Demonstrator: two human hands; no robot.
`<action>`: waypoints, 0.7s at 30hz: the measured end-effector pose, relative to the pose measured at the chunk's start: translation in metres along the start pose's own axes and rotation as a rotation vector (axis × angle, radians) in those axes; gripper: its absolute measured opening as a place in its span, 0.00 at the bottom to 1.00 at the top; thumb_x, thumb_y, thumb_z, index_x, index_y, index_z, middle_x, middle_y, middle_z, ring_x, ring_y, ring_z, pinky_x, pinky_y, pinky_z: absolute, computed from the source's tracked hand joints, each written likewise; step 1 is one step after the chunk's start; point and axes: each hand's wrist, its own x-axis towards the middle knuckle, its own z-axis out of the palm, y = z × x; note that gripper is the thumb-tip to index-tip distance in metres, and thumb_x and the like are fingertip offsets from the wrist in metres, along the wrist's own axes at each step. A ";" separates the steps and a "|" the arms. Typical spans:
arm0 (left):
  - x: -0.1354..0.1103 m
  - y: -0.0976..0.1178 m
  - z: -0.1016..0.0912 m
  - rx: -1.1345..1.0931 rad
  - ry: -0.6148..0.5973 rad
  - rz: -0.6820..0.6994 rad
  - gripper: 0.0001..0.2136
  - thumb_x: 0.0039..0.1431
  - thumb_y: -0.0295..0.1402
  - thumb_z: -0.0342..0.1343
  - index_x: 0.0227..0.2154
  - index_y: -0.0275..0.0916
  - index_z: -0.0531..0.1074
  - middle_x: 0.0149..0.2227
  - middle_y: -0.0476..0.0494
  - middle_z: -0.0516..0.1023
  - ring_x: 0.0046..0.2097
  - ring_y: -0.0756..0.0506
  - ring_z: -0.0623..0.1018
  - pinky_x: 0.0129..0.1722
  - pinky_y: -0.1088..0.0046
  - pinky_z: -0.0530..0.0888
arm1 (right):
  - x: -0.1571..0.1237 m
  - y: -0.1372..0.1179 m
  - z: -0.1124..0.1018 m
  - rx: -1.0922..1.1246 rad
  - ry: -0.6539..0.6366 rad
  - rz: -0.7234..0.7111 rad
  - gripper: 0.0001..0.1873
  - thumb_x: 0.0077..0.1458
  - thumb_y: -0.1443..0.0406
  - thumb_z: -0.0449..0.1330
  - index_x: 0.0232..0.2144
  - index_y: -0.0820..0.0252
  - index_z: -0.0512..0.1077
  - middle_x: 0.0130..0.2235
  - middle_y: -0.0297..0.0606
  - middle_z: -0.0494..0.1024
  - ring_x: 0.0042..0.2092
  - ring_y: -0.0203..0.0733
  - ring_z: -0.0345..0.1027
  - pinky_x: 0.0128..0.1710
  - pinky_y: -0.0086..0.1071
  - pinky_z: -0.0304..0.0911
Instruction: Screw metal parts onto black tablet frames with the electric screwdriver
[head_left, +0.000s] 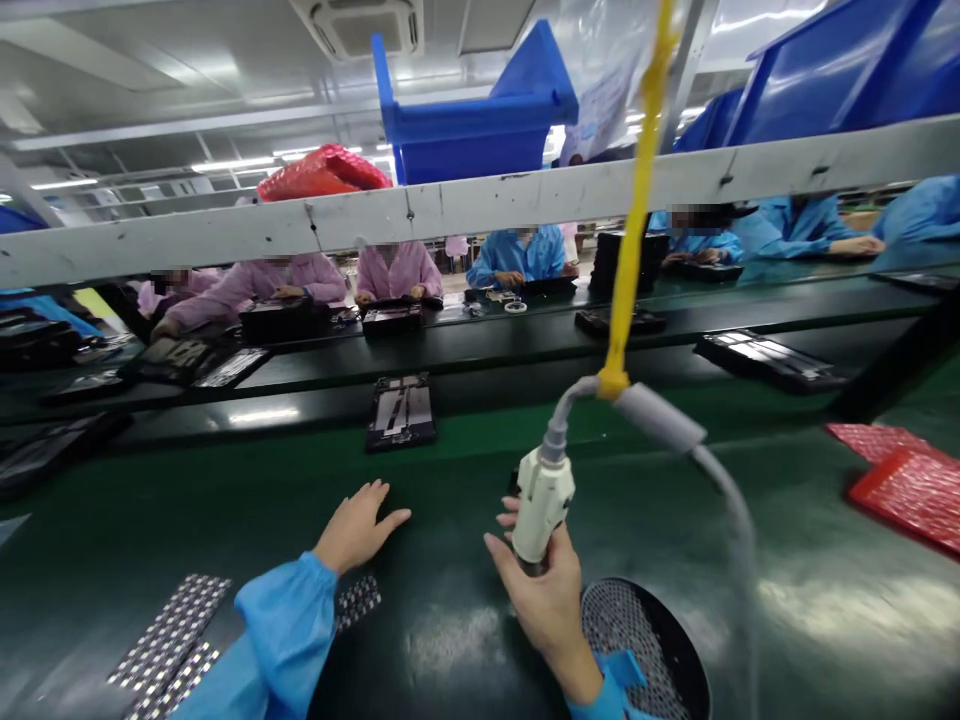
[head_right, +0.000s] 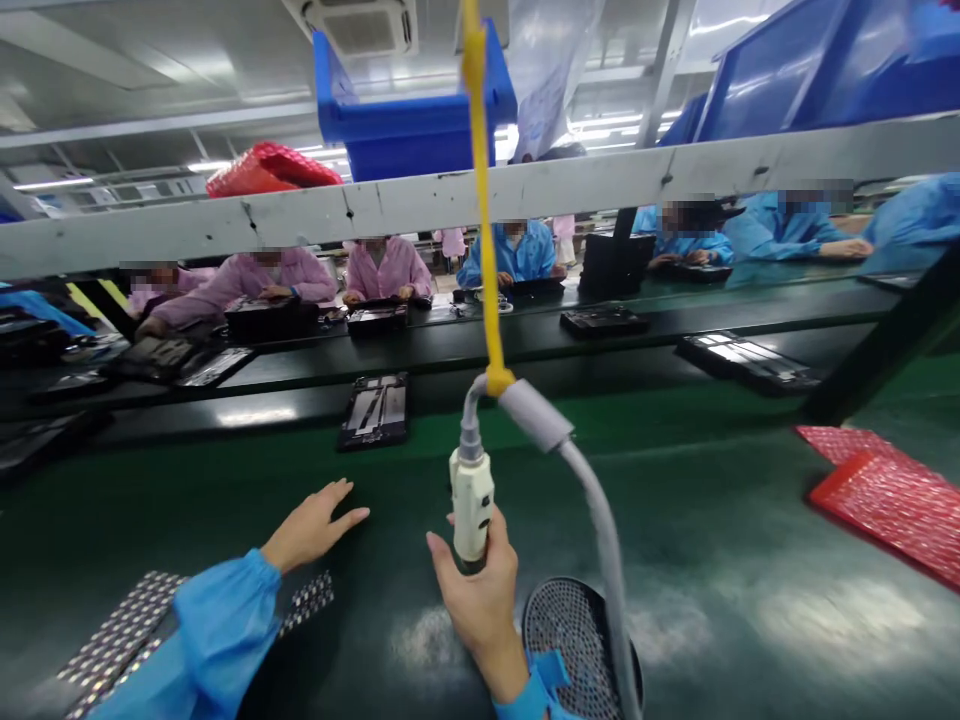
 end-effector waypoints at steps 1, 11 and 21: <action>-0.015 -0.001 0.007 0.008 0.021 -0.018 0.37 0.60 0.56 0.41 0.63 0.31 0.57 0.66 0.33 0.53 0.68 0.34 0.52 0.63 0.50 0.55 | 0.001 0.000 -0.001 0.005 0.030 -0.006 0.28 0.49 0.60 0.67 0.51 0.60 0.65 0.45 0.47 0.76 0.45 0.50 0.73 0.46 0.45 0.69; -0.102 -0.027 0.050 0.124 0.277 -0.266 0.40 0.62 0.58 0.35 0.66 0.29 0.47 0.69 0.32 0.41 0.69 0.32 0.42 0.62 0.39 0.47 | 0.014 -0.012 -0.006 0.072 0.158 -0.114 0.47 0.43 0.65 0.71 0.62 0.60 0.56 0.61 0.53 0.62 0.61 0.60 0.58 0.60 0.60 0.53; -0.133 -0.125 0.039 0.172 0.263 -0.610 0.37 0.62 0.54 0.38 0.64 0.28 0.51 0.68 0.28 0.48 0.68 0.30 0.48 0.61 0.40 0.52 | 0.011 -0.013 -0.001 0.007 0.131 -0.194 0.48 0.45 0.63 0.70 0.64 0.56 0.54 0.68 0.48 0.50 0.67 0.62 0.44 0.63 0.61 0.49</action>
